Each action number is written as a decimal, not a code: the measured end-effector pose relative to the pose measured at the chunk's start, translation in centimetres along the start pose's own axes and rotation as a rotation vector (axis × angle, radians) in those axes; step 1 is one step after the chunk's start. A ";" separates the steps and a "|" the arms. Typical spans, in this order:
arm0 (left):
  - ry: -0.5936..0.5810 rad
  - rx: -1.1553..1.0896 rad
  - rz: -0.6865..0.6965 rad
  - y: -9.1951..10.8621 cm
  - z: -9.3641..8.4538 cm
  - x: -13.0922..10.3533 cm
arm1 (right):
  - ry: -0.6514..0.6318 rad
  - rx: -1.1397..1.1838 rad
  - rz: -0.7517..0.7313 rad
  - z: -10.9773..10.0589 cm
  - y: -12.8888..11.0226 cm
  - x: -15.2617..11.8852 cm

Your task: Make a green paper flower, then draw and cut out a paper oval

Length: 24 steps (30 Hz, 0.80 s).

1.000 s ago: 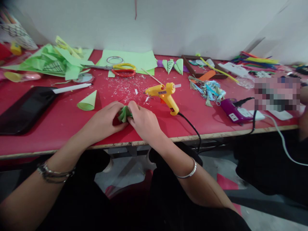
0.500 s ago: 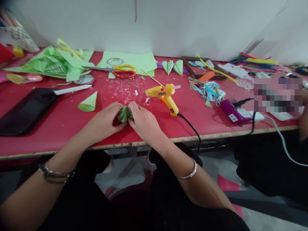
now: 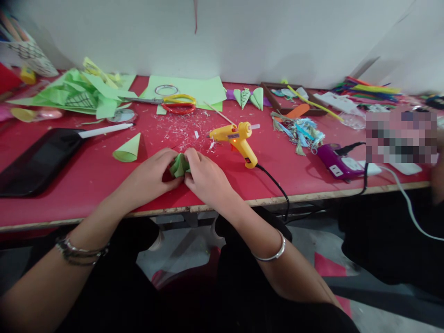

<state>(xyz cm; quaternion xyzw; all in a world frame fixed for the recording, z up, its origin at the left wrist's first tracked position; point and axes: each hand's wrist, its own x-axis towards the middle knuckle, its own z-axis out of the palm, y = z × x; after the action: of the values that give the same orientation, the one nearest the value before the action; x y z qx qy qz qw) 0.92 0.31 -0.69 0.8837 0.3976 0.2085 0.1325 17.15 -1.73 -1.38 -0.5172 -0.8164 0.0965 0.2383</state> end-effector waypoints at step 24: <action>-0.014 -0.063 0.011 -0.2 -0.1 0.0 | -0.002 0.227 -0.093 -0.5 0.9 -0.2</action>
<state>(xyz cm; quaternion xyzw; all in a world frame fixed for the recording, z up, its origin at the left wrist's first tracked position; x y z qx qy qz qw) 0.75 0.44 -0.68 0.8827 0.3852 0.2155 0.1616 18.24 -1.55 -1.36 -0.4484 -0.8235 0.1778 0.2988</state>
